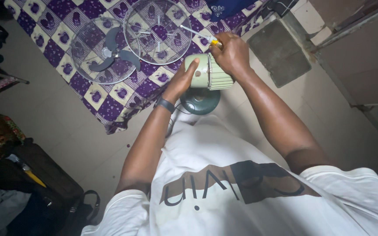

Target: The person assembles a standing fan by attaching the motor housing to the stand and securing the front grille. They use a screwdriver to tighten screws on the motor and the grille, completing the assembly process.

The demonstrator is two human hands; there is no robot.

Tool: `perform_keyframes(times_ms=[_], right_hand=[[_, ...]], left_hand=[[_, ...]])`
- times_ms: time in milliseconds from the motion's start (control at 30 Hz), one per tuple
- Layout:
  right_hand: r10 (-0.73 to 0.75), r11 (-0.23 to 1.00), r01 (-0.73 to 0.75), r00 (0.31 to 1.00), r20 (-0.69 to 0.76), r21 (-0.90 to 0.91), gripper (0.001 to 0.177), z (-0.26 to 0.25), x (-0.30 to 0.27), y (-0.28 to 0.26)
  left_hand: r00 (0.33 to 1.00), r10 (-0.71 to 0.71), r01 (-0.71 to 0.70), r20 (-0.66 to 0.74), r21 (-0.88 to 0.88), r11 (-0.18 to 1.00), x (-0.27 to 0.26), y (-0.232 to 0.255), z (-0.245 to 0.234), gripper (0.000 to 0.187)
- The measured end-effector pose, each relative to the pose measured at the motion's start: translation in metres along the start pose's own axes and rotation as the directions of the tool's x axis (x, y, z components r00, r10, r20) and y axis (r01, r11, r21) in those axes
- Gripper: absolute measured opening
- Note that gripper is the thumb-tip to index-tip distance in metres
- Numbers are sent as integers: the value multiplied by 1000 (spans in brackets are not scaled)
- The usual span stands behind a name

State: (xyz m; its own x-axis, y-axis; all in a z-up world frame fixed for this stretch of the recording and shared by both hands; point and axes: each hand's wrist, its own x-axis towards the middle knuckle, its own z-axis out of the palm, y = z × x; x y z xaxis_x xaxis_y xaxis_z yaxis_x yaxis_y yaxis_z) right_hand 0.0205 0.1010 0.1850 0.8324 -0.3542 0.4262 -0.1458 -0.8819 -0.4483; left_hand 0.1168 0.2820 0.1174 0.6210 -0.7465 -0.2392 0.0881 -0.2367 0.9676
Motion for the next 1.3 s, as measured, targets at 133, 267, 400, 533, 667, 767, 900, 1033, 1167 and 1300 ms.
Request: perform_keyframes(times_ms=[133, 267, 400, 533, 667, 767, 900, 1033, 1167, 1300], right_hand=[[20, 1000, -20, 1000, 0, 17, 25, 0, 1, -3], [8, 1000, -7, 1000, -4, 26, 25, -3, 0, -3], [19, 999, -19, 1000, 7, 39, 24, -3, -1, -1], [8, 999, -8, 1000, 10, 42, 24, 0, 1, 1], [16, 999, -17, 999, 30, 48, 24, 3, 2, 3], [2, 998, -3, 1000, 19, 63, 26, 4, 3, 3], [3, 997, -7, 999, 46, 79, 27, 3, 0, 5], [-12, 995, 11, 1000, 16, 96, 29, 5, 3, 4], [-26, 996, 25, 1000, 15, 88, 31, 5, 3, 5], [-4, 997, 0, 999, 38, 81, 30, 5, 0, 5]], left_hand=[[998, -59, 59, -26, -16, 998, -2, 1, 0, 88], [995, -69, 74, -68, 76, 994, -6, 3, 3, 87], [997, -32, 41, -65, 144, 989, -8, -1, 5, 84], [992, -99, 107, -83, 89, 990, -6, -9, 3, 87], [971, -231, 222, -60, -126, 967, -11, -20, 1, 91], [971, -229, 211, -70, -204, 956, -18, -24, 2, 90], [998, -45, 27, -34, -405, 914, -23, -33, 8, 83], [994, 90, -109, -68, -359, 927, -27, -41, 7, 78], [994, 109, -106, -23, -503, 858, -27, -51, 6, 80], [998, 59, -57, -13, -501, 864, -29, -61, 5, 86]])
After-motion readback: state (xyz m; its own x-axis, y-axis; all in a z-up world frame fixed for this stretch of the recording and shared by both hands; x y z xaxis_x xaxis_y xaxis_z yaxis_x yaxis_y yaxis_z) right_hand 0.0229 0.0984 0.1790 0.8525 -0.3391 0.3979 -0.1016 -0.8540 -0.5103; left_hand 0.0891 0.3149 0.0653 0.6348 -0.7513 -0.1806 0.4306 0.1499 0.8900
